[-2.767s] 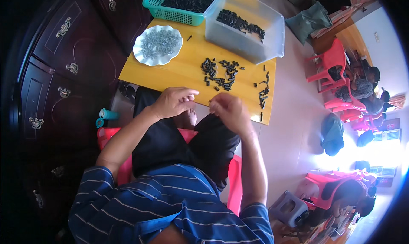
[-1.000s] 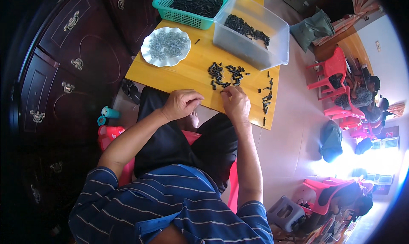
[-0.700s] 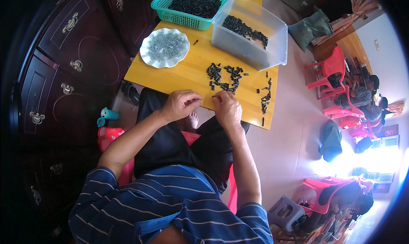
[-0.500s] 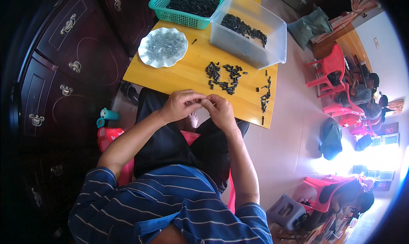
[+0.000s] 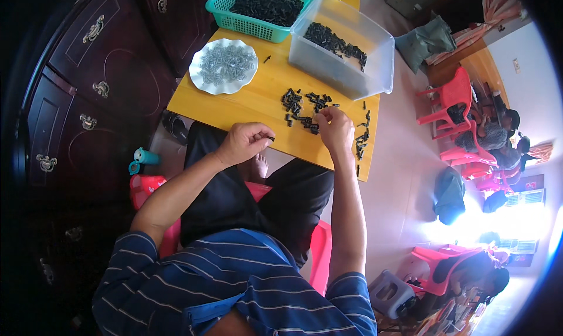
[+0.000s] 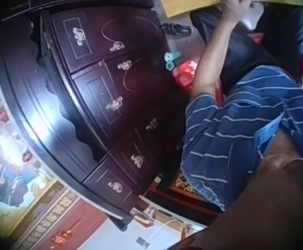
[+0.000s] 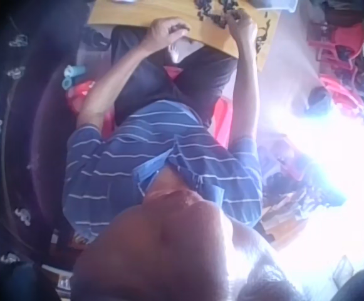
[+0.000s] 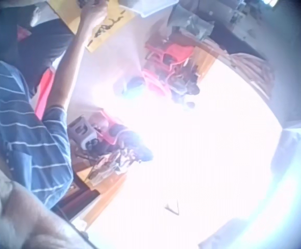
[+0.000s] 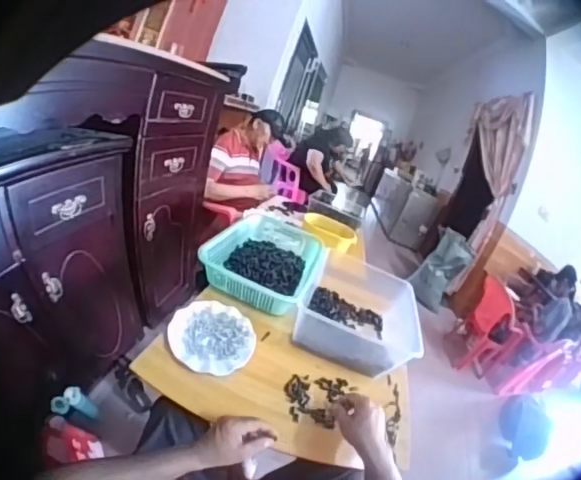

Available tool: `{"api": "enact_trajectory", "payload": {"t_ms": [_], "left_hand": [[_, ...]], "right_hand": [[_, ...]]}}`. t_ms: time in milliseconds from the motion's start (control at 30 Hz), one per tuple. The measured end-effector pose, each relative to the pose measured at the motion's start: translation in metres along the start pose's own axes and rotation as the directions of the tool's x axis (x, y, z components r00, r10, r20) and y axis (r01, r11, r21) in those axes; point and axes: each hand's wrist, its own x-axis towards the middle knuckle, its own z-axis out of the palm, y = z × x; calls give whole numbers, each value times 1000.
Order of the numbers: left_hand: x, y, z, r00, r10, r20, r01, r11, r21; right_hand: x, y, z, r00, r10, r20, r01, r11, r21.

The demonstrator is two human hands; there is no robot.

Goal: The person picks up small components from the table and assembles them together by hand.

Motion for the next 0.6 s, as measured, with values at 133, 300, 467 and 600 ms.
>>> {"api": "enact_trajectory", "payload": {"t_ms": [133,300,467,600], "left_hand": [[1,-2,-1,1000,-18,13,19,999,-47],[2,-2,-1,1000,-10,21,11,998,-56],[0,5,-3,1000,-1,20,1,1000,10],[0,12,-4,1000,-10,27,9,1000,5]], "right_hand": [[12,-3,3,999,40,24,-35,985,-170],[18,-8,11,997,55,61,-36,960,-278],[16,-11,16,996,43,74,-13,929,-370],[18,-5,19,995,15,96,26,910,-414]]}}
